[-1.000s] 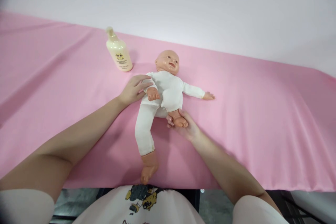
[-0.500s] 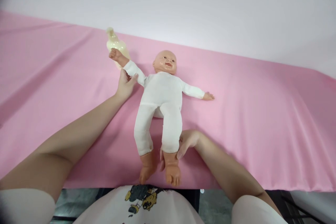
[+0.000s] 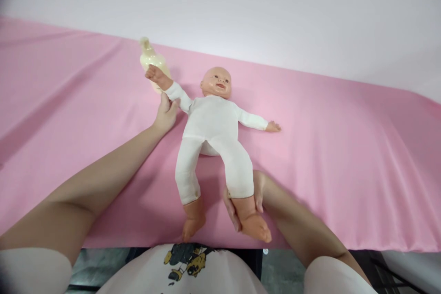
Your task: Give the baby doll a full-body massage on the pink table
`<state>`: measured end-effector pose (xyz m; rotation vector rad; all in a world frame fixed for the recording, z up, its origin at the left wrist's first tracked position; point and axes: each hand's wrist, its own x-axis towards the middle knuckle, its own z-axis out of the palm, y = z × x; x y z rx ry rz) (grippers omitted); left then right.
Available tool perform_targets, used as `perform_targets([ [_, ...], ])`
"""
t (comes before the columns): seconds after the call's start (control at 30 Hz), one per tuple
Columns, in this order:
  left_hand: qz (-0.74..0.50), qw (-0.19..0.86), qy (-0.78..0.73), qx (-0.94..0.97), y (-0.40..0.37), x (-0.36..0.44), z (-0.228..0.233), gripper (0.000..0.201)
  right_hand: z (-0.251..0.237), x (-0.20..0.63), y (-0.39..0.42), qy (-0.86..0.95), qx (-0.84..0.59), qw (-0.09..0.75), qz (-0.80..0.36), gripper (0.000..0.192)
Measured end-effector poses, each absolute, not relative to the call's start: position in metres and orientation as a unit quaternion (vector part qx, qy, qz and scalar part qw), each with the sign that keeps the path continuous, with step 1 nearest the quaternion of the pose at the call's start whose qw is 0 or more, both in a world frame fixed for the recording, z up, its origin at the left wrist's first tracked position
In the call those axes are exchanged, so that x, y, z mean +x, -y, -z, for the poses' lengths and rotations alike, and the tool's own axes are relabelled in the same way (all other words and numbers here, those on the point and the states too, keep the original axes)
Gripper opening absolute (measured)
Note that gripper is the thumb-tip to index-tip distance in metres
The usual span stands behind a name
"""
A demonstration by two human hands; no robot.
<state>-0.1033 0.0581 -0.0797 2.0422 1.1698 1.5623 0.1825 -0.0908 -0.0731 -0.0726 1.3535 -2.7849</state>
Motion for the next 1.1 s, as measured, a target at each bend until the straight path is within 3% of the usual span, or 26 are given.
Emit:
perform_targets([
  [0.07, -0.525, 0.131, -0.394, 0.743, -0.047, -0.1, 0.071, 0.055, 0.072, 0.183, 0.092, -0.421, -0.161, 0.136, 0.882, 0.065],
  [0.13, -0.499, 0.111, -0.373, 0.775, -0.039, -0.096, 0.064, 0.054, 0.074, 0.186, 0.098, -0.365, -0.223, 0.162, 0.889, 0.06],
  [0.33, -0.424, 0.01, -0.266, 0.866, -0.029, -0.09, 0.053, 0.046, 0.072, 0.197, 0.121, -0.281, -0.075, -0.171, 0.941, 0.054],
  [0.47, -0.392, -0.03, -0.253, 0.884, -0.029, -0.091, 0.051, 0.042, 0.053, 0.197, 0.12, -0.29, 0.13, -0.296, 0.901, 0.045],
  [0.6, -0.378, -0.031, -0.254, 0.89, -0.029, -0.092, 0.051, 0.041, 0.043, 0.194, 0.117, -0.252, 0.258, -0.331, 0.872, 0.03],
  [1.1, -0.371, 0.006, -0.228, 0.9, -0.027, -0.094, 0.046, 0.051, 0.038, 0.191, 0.119, -0.267, 0.242, -0.326, 0.874, 0.047],
])
